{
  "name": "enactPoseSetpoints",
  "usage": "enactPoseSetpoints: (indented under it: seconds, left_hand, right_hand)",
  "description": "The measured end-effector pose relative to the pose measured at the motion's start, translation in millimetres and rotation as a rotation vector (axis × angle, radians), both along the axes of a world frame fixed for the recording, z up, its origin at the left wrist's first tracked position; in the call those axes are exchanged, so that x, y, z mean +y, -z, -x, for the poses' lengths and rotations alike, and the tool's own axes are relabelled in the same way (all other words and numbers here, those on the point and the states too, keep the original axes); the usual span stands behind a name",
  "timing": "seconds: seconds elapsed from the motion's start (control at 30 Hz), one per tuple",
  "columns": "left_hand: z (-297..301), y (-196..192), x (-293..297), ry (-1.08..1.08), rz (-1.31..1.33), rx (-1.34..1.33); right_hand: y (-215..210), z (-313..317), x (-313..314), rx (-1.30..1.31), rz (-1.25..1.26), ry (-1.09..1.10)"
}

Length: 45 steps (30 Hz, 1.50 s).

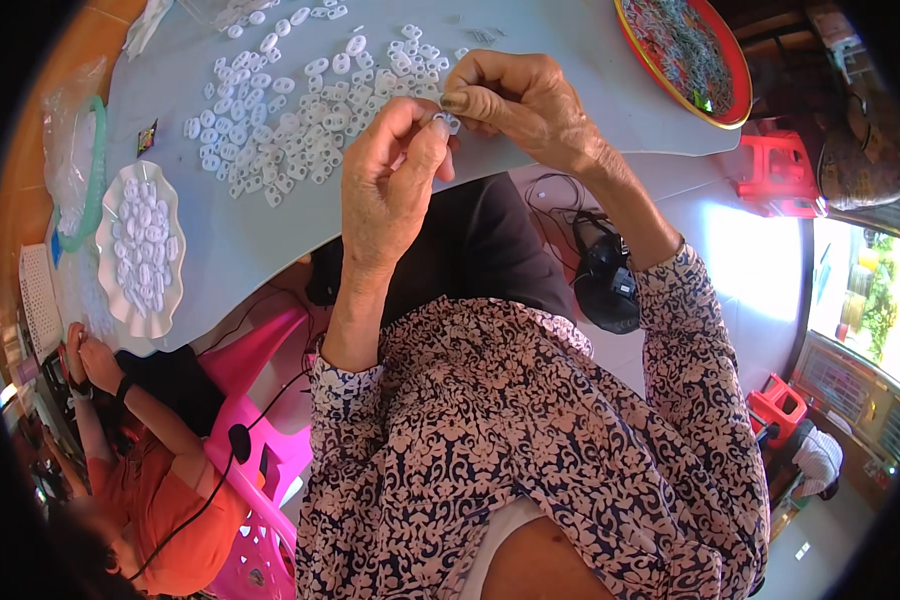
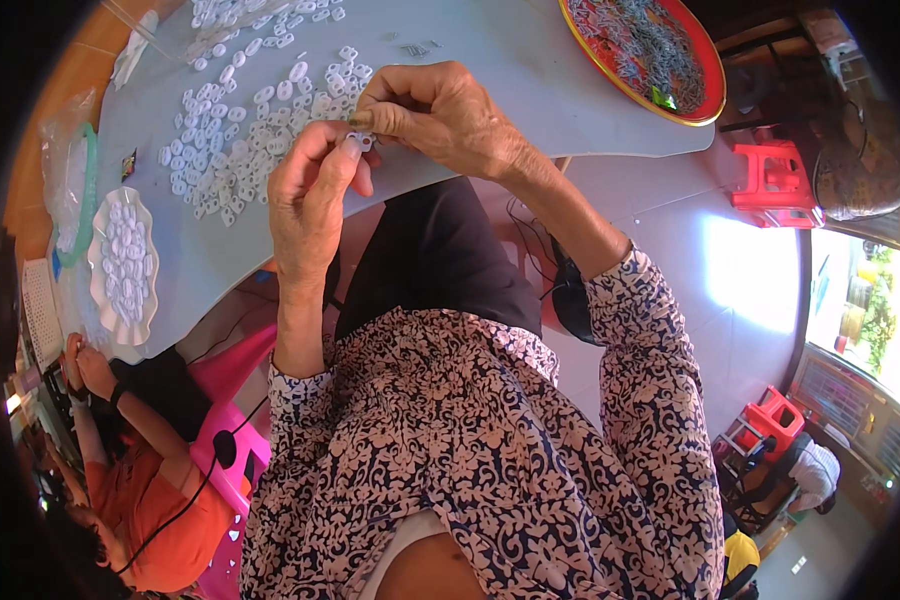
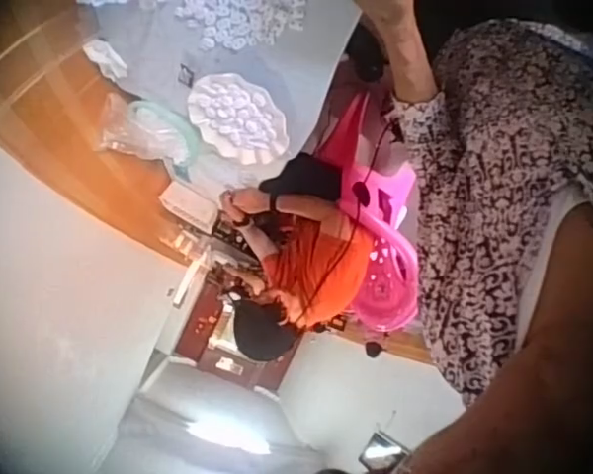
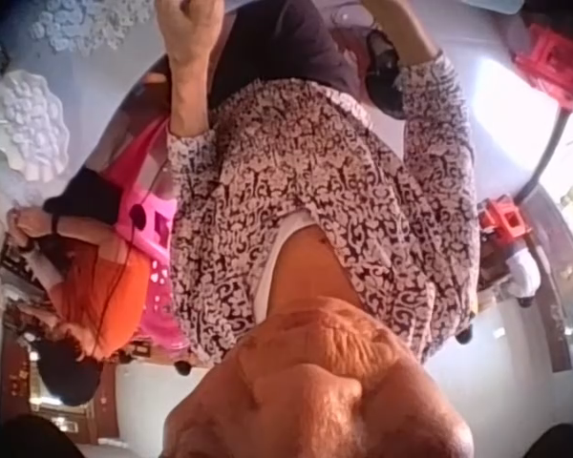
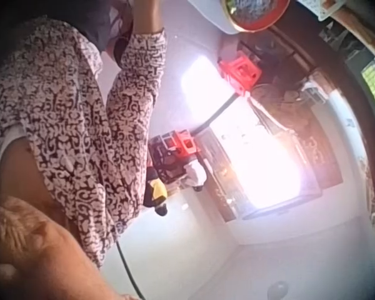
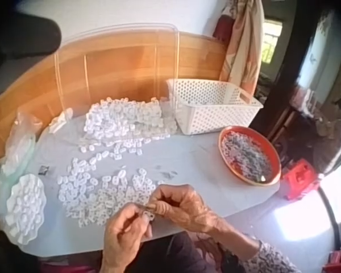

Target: The person is manually assembling small white plastic rings by inserting smaller grey components into them.

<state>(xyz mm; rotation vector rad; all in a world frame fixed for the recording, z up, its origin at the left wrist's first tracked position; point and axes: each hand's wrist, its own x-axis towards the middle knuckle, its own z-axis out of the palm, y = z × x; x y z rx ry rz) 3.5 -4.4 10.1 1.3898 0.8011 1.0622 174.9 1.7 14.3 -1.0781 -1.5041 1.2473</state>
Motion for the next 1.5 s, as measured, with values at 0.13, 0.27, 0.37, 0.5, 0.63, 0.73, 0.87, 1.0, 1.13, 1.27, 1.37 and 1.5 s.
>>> enactPoseSetpoints:
  seconds: [0.13,0.27,0.37,0.5,0.63,0.73,0.87,1.0,1.13,1.27,1.37,1.5]
  left_hand:
    - [-1,-1,0,0.000,0.018,0.002]
    - [-3,2,1,-0.006,0.002,-0.009]
    - [-3,4,1,-0.025,-0.025,-0.008]
    - [-3,5,0,-0.060,-0.067,0.023]
    - [-3,5,1,-0.049,-0.094,0.049]
    - [1,5,0,-0.028,-0.087,0.040]
    - [4,1,-5,0.015,-0.013,0.074]
    - [2,3,-4,0.007,-0.010,0.041]
    - [0,5,-4,-0.023,-0.079,0.060]
    - [1,11,-7,-0.076,-0.155,0.111]
    - [-4,10,-6,-0.127,-0.202,0.137]
    - [-4,11,0,-0.152,-0.214,0.111]
  right_hand:
    - [0,1,0,-0.017,-0.007,0.000]
    - [-7,2,-3,-0.044,-0.006,0.011]
    - [-11,4,-5,-0.055,-0.008,0.032]
    - [-12,9,-8,-0.112,-0.048,0.070]
    - [-9,8,-7,-0.140,-0.094,0.104]
    - [-12,4,-3,-0.126,-0.001,0.054]
    - [-12,3,-3,-0.091,0.020,0.031]
    - [-5,5,-7,-0.028,-0.038,0.046]
    - [-4,4,-8,-0.028,-0.036,0.049]
    - [-1,10,-10,-0.103,-0.055,0.112]
    - [-3,10,-8,-0.133,-0.046,0.131]
    - [3,13,-6,-0.070,-0.037,0.149]
